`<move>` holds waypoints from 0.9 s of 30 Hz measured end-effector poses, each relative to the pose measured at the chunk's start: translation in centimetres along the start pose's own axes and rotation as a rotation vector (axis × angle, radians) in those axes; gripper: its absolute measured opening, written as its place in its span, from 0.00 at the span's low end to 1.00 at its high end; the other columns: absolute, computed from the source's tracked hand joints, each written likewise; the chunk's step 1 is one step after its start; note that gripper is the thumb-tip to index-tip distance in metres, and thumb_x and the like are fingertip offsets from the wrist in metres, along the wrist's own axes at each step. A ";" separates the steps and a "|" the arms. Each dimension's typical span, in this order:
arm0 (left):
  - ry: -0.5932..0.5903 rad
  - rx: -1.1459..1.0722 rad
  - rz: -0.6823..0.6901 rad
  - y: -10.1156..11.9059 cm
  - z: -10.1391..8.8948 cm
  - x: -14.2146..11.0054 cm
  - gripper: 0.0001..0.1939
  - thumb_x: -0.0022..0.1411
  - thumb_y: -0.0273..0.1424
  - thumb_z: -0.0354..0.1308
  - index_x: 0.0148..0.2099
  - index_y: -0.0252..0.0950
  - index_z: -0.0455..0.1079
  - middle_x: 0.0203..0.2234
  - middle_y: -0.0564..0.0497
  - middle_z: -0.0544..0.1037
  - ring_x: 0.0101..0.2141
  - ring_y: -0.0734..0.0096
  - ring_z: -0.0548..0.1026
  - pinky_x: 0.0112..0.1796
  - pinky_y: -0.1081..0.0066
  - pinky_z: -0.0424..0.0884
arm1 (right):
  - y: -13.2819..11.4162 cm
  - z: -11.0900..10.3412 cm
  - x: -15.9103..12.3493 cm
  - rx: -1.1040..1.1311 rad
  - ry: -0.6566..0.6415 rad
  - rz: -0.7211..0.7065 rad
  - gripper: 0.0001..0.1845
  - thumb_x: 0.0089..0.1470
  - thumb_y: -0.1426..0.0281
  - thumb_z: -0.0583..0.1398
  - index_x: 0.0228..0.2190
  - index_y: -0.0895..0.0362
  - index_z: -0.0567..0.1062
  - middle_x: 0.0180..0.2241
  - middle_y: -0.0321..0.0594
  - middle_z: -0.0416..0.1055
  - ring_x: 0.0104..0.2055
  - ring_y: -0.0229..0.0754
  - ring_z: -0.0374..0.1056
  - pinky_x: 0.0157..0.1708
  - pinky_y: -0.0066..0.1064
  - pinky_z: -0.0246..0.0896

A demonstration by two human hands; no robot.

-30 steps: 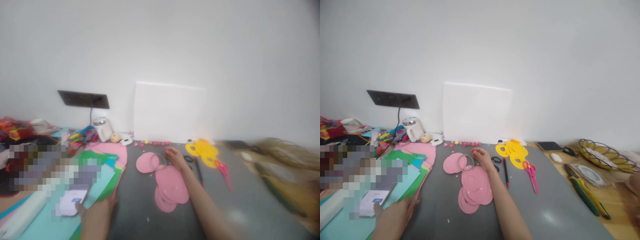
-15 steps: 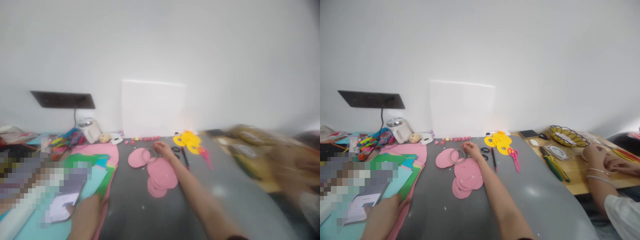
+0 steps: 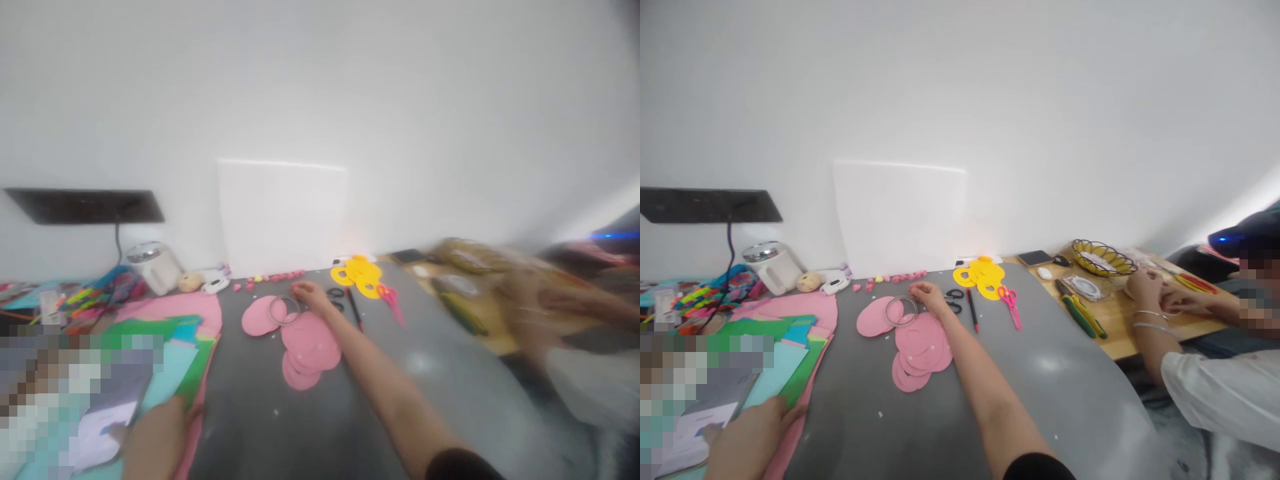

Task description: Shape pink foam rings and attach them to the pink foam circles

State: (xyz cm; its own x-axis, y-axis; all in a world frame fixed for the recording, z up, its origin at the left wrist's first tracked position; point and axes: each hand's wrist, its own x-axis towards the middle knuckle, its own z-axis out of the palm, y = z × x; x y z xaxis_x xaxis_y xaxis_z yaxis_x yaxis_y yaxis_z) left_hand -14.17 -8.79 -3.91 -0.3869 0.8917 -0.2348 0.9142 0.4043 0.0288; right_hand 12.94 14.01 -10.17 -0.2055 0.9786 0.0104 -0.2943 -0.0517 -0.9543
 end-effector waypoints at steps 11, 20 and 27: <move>-0.058 0.018 0.000 0.3 -0.9 -0.2 0.17 0.53 0.45 0.49 0.21 0.40 0.66 0.19 0.45 0.77 0.33 0.45 0.75 0.40 0.48 0.60 | -0.1 0.1 -0.4 -0.017 0.020 0.004 0.19 0.32 0.59 0.69 0.27 0.58 0.76 0.27 0.40 0.75 0.29 0.38 0.67 0.36 0.33 0.62; 0.006 0.081 0.119 3.4 -3.4 -1.0 0.20 0.62 0.40 0.41 0.31 0.36 0.71 0.23 0.42 0.80 0.34 0.49 0.77 0.48 0.42 0.47 | 0.0 0.1 -0.3 -0.012 0.023 0.008 0.20 0.30 0.58 0.69 0.27 0.58 0.76 0.28 0.39 0.75 0.29 0.38 0.68 0.37 0.34 0.63; 0.100 0.125 0.136 4.7 -4.1 0.7 0.23 0.64 0.36 0.37 0.36 0.32 0.71 0.26 0.41 0.80 0.35 0.50 0.76 0.49 0.45 0.47 | 0.0 0.1 -0.3 -0.013 0.020 0.005 0.20 0.30 0.58 0.69 0.26 0.58 0.76 0.28 0.40 0.75 0.29 0.39 0.68 0.37 0.34 0.63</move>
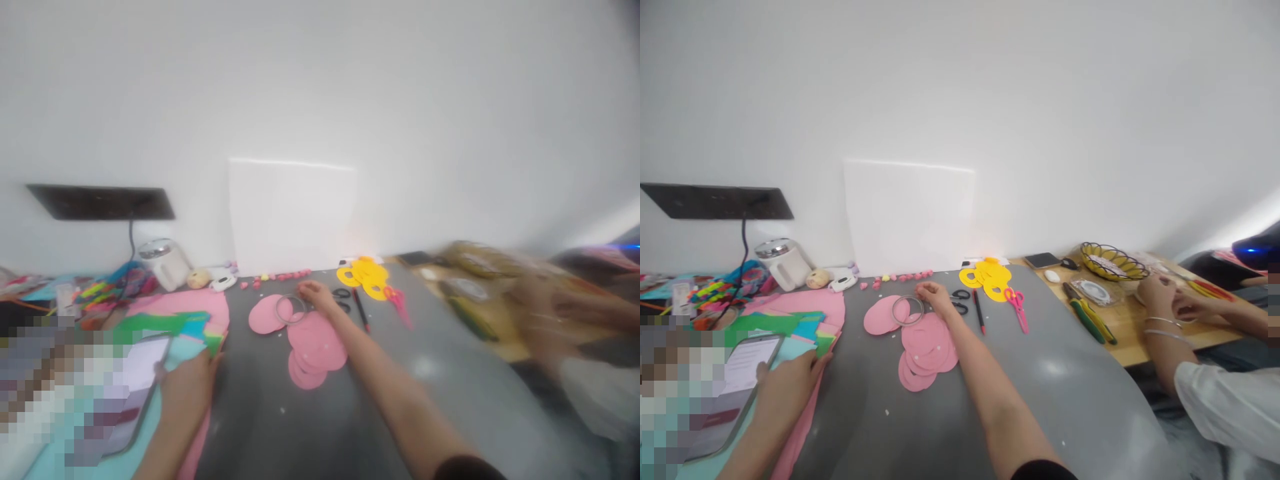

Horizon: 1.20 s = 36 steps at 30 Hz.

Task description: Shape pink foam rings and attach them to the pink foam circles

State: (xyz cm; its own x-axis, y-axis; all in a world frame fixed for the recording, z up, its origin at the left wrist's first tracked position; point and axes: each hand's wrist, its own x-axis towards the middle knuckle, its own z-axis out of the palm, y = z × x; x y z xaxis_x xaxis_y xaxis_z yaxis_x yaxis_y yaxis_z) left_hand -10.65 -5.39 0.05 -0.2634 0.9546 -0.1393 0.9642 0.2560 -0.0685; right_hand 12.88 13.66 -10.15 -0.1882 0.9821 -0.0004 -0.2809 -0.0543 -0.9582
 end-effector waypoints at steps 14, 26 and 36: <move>-0.020 -0.057 -0.015 -0.6 0.7 2.4 0.25 0.63 0.37 0.35 0.35 0.31 0.72 0.29 0.36 0.80 0.36 0.47 0.76 0.48 0.42 0.47 | 0.5 -0.2 0.1 0.023 0.017 -0.012 0.20 0.32 0.59 0.69 0.27 0.58 0.76 0.27 0.39 0.75 0.29 0.38 0.68 0.38 0.35 0.63; -0.069 -0.053 -0.074 -1.2 0.4 2.8 0.21 0.63 0.38 0.41 0.40 0.31 0.71 0.34 0.34 0.79 0.38 0.45 0.75 0.46 0.42 0.52 | 0.9 -0.4 0.4 0.019 0.012 -0.015 0.21 0.32 0.58 0.69 0.27 0.58 0.76 0.28 0.40 0.75 0.29 0.40 0.70 0.37 0.35 0.63; -0.065 -0.063 -0.103 -1.7 1.4 2.1 0.21 0.63 0.40 0.41 0.38 0.32 0.72 0.32 0.36 0.80 0.37 0.44 0.75 0.47 0.40 0.49 | 0.9 -0.4 0.3 0.029 0.011 -0.013 0.20 0.32 0.58 0.69 0.28 0.57 0.76 0.27 0.39 0.75 0.30 0.40 0.70 0.40 0.36 0.63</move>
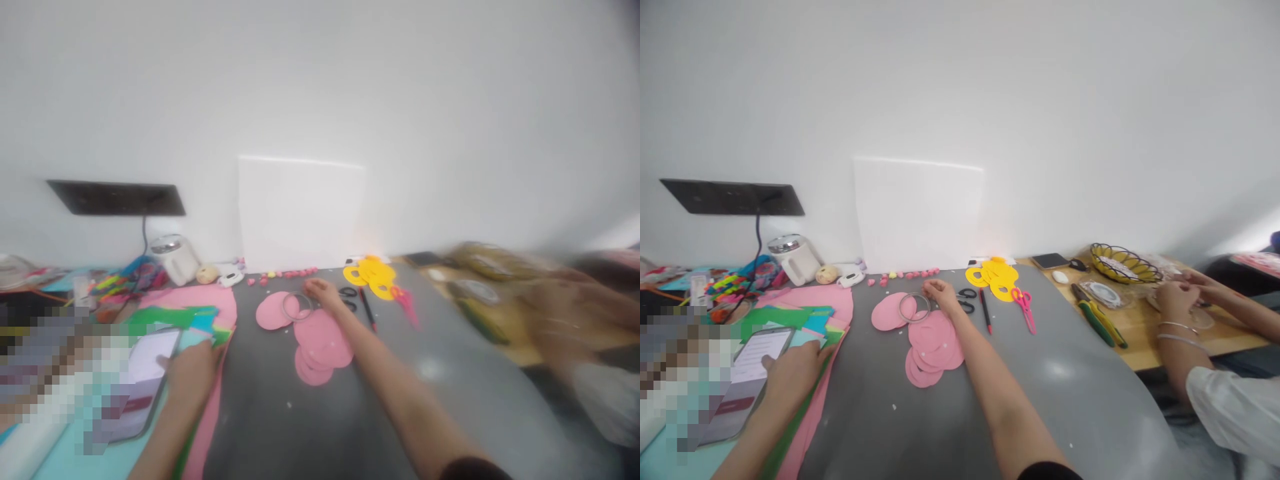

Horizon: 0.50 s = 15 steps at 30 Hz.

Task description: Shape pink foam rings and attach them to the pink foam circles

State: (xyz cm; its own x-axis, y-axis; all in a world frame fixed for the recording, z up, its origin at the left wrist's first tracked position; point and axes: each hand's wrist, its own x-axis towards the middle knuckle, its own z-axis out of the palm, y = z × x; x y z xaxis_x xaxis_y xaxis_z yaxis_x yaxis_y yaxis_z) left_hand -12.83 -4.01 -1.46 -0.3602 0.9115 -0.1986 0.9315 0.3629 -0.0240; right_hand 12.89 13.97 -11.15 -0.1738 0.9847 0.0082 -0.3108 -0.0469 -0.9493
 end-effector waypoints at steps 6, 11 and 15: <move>0.037 -0.011 0.011 0.2 0.5 0.5 0.23 0.63 0.41 0.40 0.38 0.32 0.72 0.30 0.36 0.80 0.35 0.44 0.76 0.46 0.40 0.51 | -0.3 0.2 -0.1 -0.006 0.010 0.012 0.22 0.33 0.56 0.68 0.27 0.58 0.75 0.25 0.39 0.75 0.29 0.40 0.70 0.37 0.36 0.64; 0.020 -0.036 -0.013 0.3 0.3 1.1 0.25 0.63 0.42 0.39 0.38 0.30 0.73 0.32 0.33 0.79 0.37 0.42 0.75 0.43 0.43 0.56 | -0.2 0.1 0.0 -0.003 0.008 0.013 0.22 0.33 0.56 0.68 0.27 0.59 0.75 0.25 0.39 0.74 0.28 0.39 0.70 0.37 0.35 0.65; 0.039 -0.035 -0.006 0.7 -0.3 1.8 0.26 0.63 0.41 0.38 0.37 0.31 0.74 0.34 0.33 0.79 0.38 0.42 0.75 0.42 0.45 0.58 | -0.1 0.0 0.1 -0.002 0.006 0.012 0.22 0.33 0.56 0.68 0.28 0.59 0.75 0.25 0.39 0.74 0.29 0.38 0.70 0.37 0.34 0.65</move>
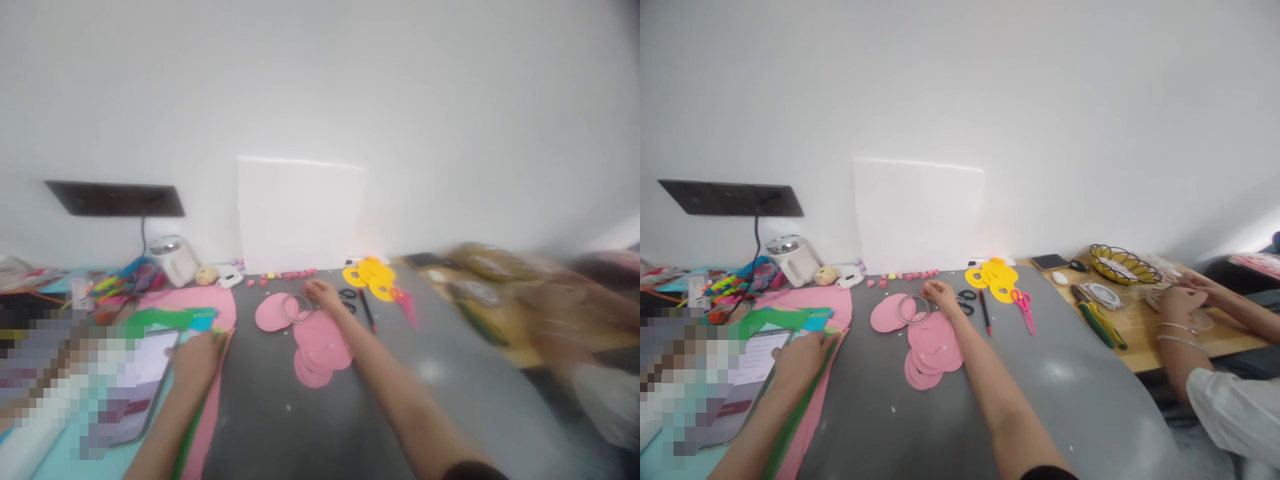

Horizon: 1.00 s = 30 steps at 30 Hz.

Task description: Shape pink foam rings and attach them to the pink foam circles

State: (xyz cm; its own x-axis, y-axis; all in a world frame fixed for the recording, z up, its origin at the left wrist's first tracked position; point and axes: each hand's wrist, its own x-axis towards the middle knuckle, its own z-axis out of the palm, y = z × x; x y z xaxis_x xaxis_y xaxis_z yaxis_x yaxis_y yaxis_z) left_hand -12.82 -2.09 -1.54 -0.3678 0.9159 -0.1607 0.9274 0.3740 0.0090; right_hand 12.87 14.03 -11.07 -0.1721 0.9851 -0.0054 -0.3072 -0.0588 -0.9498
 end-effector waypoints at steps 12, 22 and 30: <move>-0.016 0.006 -0.014 0.3 -0.7 -0.7 0.25 0.64 0.40 0.38 0.38 0.31 0.73 0.33 0.35 0.79 0.37 0.42 0.75 0.44 0.41 0.54 | 0.0 0.1 0.1 0.002 -0.004 0.000 0.22 0.32 0.56 0.69 0.27 0.59 0.76 0.25 0.40 0.74 0.28 0.39 0.70 0.37 0.35 0.65; -0.015 0.016 0.007 -0.1 -0.1 -0.8 0.24 0.63 0.43 0.39 0.38 0.31 0.72 0.32 0.35 0.79 0.37 0.43 0.75 0.43 0.44 0.57 | -0.2 0.2 -0.2 -0.008 0.002 -0.003 0.23 0.32 0.56 0.69 0.28 0.59 0.76 0.25 0.40 0.74 0.28 0.38 0.69 0.37 0.34 0.65; -0.029 -0.019 -0.034 -0.2 0.1 -3.1 0.21 0.62 0.39 0.42 0.38 0.32 0.73 0.32 0.35 0.79 0.37 0.42 0.75 0.45 0.37 0.52 | -0.2 0.2 -0.3 -0.023 0.006 -0.002 0.23 0.32 0.56 0.69 0.28 0.59 0.76 0.25 0.40 0.75 0.30 0.40 0.70 0.38 0.35 0.64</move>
State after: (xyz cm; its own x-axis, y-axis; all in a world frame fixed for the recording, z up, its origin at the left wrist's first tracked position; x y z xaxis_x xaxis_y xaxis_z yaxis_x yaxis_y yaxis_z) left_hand -11.89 -5.04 -1.15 -0.3967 0.8981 -0.1901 0.9128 0.4078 0.0218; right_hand 12.79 13.72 -10.78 -0.1662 0.9861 -0.0054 -0.2859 -0.0534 -0.9568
